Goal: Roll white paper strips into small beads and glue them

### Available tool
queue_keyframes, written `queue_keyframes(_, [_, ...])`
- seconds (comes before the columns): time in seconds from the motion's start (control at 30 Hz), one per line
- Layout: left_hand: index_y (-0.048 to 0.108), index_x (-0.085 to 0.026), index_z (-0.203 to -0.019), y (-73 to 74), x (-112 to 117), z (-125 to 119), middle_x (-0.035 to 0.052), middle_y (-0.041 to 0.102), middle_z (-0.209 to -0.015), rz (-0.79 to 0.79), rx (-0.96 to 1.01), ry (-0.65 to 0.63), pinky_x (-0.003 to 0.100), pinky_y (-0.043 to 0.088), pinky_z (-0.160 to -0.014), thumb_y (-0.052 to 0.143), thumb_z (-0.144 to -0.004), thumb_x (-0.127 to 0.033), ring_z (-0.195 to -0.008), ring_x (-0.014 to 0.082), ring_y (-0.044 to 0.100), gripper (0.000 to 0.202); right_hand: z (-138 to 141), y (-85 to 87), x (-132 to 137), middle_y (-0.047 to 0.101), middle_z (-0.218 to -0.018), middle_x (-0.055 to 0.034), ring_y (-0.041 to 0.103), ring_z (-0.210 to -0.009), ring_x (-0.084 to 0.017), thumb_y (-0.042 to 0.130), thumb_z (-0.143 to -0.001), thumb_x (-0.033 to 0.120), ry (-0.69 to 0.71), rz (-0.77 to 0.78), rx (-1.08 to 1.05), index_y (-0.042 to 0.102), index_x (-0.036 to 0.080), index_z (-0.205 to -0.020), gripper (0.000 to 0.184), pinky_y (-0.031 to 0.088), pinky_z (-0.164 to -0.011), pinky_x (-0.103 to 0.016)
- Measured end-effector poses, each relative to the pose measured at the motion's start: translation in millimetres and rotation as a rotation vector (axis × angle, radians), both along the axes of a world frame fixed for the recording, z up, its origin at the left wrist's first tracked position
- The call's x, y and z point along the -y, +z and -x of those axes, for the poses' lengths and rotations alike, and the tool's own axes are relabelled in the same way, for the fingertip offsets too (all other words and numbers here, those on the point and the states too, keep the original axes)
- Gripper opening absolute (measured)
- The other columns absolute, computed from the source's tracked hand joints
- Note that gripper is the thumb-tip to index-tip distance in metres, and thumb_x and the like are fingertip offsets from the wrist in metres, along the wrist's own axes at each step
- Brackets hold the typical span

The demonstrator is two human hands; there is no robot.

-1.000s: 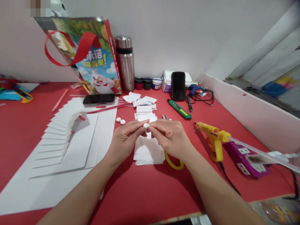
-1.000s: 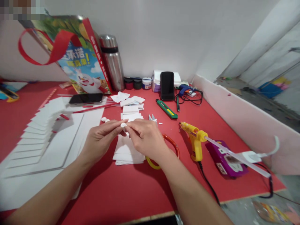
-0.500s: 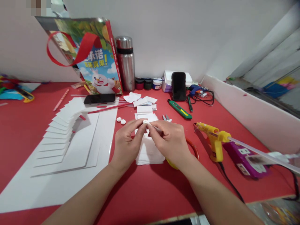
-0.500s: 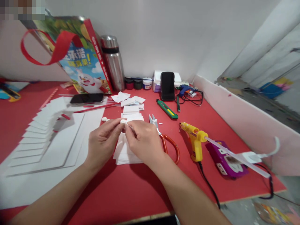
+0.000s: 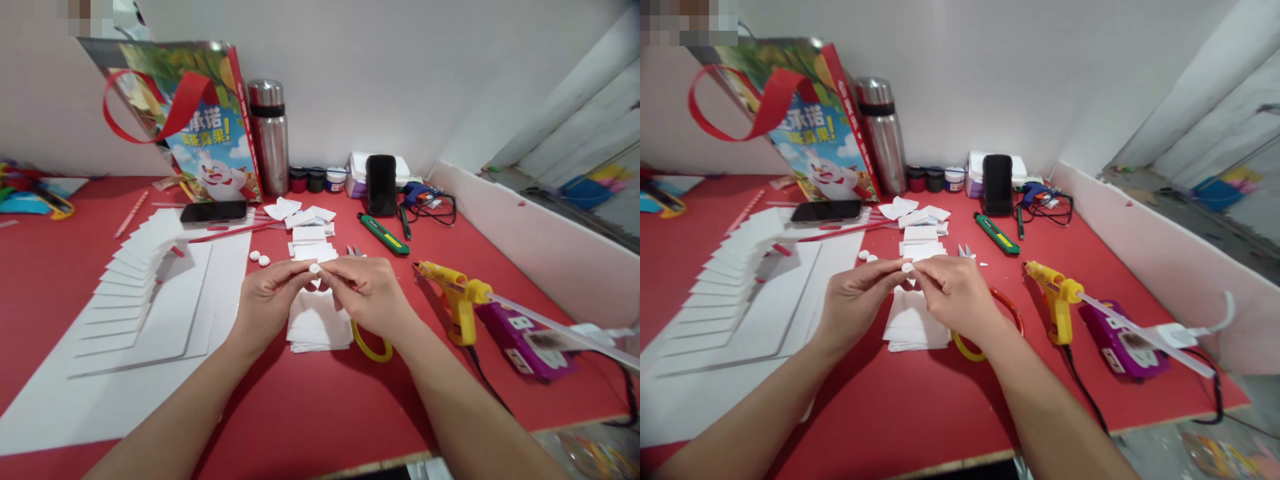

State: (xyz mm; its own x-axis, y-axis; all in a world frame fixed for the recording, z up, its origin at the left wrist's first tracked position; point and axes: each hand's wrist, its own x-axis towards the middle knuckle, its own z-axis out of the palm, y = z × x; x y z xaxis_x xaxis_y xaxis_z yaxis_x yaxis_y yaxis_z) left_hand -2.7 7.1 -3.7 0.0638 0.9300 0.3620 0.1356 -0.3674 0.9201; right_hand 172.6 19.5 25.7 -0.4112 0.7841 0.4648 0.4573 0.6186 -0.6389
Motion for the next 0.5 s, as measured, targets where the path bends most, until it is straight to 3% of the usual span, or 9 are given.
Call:
queue_keyframes(0.1, [0.077, -0.025, -0.109, 1.0, -3.1, 3.7, 0.0012, 0.074, -0.082, -0.006, 0.003, -0.099, 0.028, 0.054, -0.072, 0.064, -0.092, -0.018, -0.071, 0.0136, 0.067, 0.023, -0.8, 0.6, -1.2, 0.069, -0.063, 0.0008, 0.060, -0.054, -0.009, 0.057, -0.096, 0.016, 0.031, 0.046, -0.022, 0.072, 0.016, -0.077, 0.024, 0.045, -0.063, -0.023])
queue_keyframes(0.2, [0.075, -0.024, -0.115, 1.0, -3.6, 4.0, 0.0019, 0.073, -0.084, -0.033, -0.054, -0.094, 0.028, 0.052, -0.075, 0.060, -0.095, -0.021, -0.073, 0.0135, 0.066, 0.025, 1.1, 0.5, -0.9, 0.070, -0.066, 0.0003, 0.060, -0.052, -0.008, 0.058, -0.096, 0.023, 0.001, 0.152, -0.050, 0.072, 0.016, -0.077, 0.025, 0.046, -0.062, -0.023])
queue_keyframes(0.3, [0.072, -0.021, -0.118, 2.1, -2.9, 2.4, 0.0045, 0.075, -0.096, -0.025, -0.105, -0.044, 0.027, 0.052, -0.078, 0.056, -0.097, -0.024, -0.079, 0.0140, 0.066, 0.026, 2.3, 1.9, -2.0, 0.067, -0.058, -0.0012, 0.061, -0.048, -0.011, 0.055, -0.098, 0.038, -0.033, 0.424, -0.134, 0.072, 0.015, -0.081, 0.033, 0.048, -0.057, -0.024])
queue_keyframes(0.37, [0.072, -0.018, -0.115, 2.8, -2.9, 1.7, 0.0058, 0.075, -0.100, 0.010, -0.109, -0.021, 0.027, 0.052, -0.079, 0.056, -0.097, -0.025, -0.082, 0.0147, 0.067, 0.025, 1.7, 3.3, -4.2, 0.063, -0.052, -0.0018, 0.062, -0.045, -0.014, 0.049, -0.099, 0.048, -0.083, 0.671, -0.275, 0.071, 0.013, -0.095, 0.042, 0.050, -0.051, -0.025])
queue_keyframes(0.5, [0.071, -0.017, -0.110, 3.3, -4.3, 2.1, 0.0065, 0.075, -0.102, 0.059, -0.124, -0.011, 0.027, 0.053, -0.082, 0.056, -0.097, -0.027, -0.089, 0.0172, 0.068, 0.023, -0.9, 4.1, -9.8, 0.069, -0.063, -0.0074, 0.064, -0.046, -0.017, 0.044, -0.101, 0.048, -0.122, 1.014, -0.582, 0.064, 0.008, -0.115, 0.047, 0.052, -0.044, -0.027])
